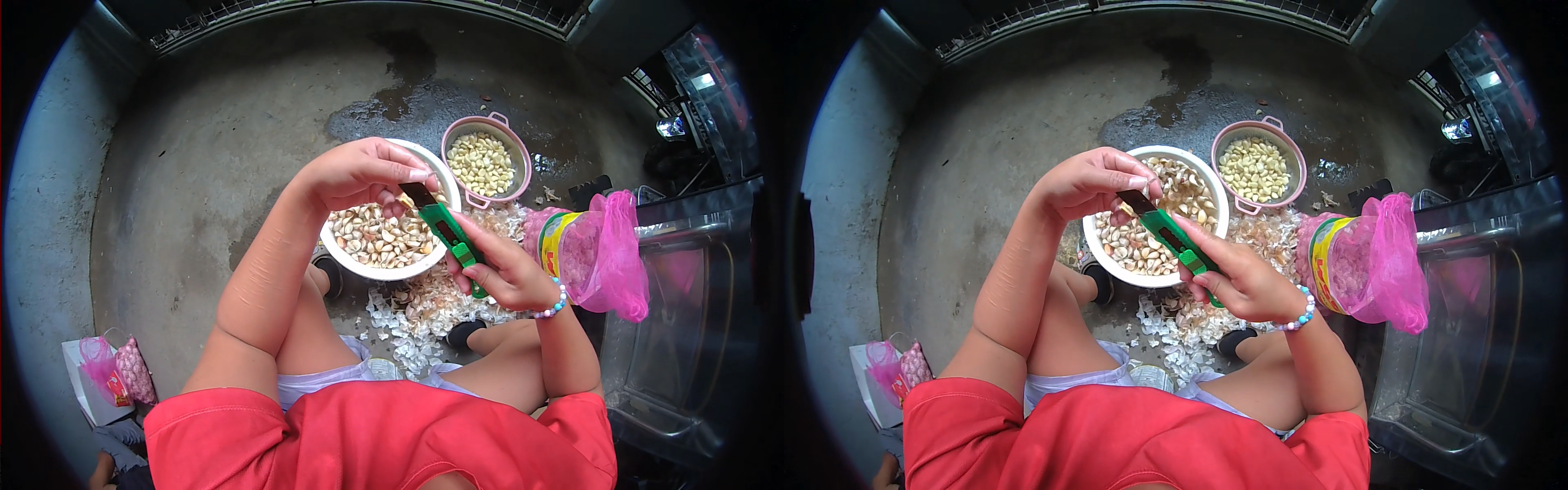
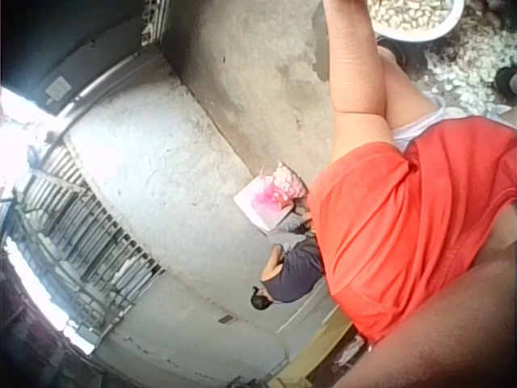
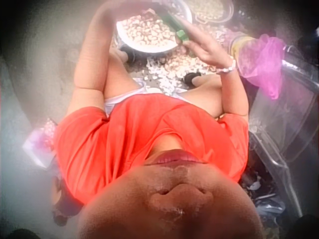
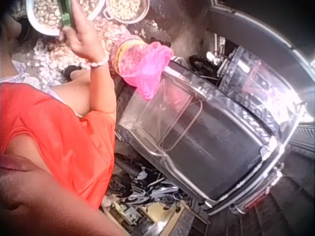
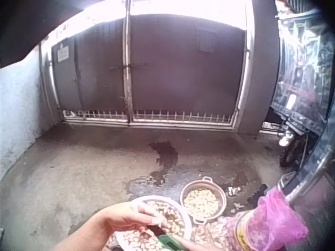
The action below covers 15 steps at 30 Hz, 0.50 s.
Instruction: The person peels garlic cloves by hand and with a small green knife, placing the skins on the ground and the peeled cloves into a pink bowl. They repeatedly reach into a white bowl to retrieve unpeeled garlic and occasionally shift the contents of the bowl by hand.
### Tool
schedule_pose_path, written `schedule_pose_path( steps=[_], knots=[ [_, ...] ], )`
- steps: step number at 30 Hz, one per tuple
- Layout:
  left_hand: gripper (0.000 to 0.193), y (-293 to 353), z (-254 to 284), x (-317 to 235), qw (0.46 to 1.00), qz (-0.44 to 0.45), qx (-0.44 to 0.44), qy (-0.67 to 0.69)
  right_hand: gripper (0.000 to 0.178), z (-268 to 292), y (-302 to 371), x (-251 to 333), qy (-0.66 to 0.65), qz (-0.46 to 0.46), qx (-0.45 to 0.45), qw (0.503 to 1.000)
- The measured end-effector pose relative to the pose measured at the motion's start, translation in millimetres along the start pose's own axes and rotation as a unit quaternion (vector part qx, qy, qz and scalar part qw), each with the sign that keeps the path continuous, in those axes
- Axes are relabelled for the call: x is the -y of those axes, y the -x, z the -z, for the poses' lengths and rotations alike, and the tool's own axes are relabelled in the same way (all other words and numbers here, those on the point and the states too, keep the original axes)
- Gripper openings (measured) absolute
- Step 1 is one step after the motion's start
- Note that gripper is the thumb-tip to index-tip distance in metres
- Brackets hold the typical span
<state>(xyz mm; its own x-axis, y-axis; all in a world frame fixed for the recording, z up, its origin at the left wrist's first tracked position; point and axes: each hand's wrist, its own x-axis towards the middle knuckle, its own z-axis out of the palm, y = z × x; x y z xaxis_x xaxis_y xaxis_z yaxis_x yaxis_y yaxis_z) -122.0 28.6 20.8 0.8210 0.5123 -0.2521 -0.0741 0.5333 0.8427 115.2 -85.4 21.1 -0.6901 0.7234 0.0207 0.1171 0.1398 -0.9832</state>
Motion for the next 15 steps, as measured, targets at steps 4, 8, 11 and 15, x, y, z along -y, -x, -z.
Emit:
schedule_pose_path(
  steps=[4, 8, 11, 15],
  knots=[
    [0.019, -5, -6, 4, 1.0, 0.014, -0.006, -0.013, 0.049, -1, -1, -5, -0.082, -0.04, -0.047, 0.995],
    [0.021, -22, -26, 21, 0.999, 0.033, -0.004, -0.008, 0.03, 7, -8, -15, -0.064, -0.119, -0.09, 0.987],
    [0.023, -26, -33, 24, 0.999, 0.026, -0.015, 0.01, 0.035, 3, -17, -18, 0.108, -0.03, -0.183, 0.977],
    [0.02, -31, -39, 30, 0.999, 0.012, -0.034, 0.033, 0.041, 5, -17, -10, 0.35, 0.04, -0.26, 0.899]
  ],
)
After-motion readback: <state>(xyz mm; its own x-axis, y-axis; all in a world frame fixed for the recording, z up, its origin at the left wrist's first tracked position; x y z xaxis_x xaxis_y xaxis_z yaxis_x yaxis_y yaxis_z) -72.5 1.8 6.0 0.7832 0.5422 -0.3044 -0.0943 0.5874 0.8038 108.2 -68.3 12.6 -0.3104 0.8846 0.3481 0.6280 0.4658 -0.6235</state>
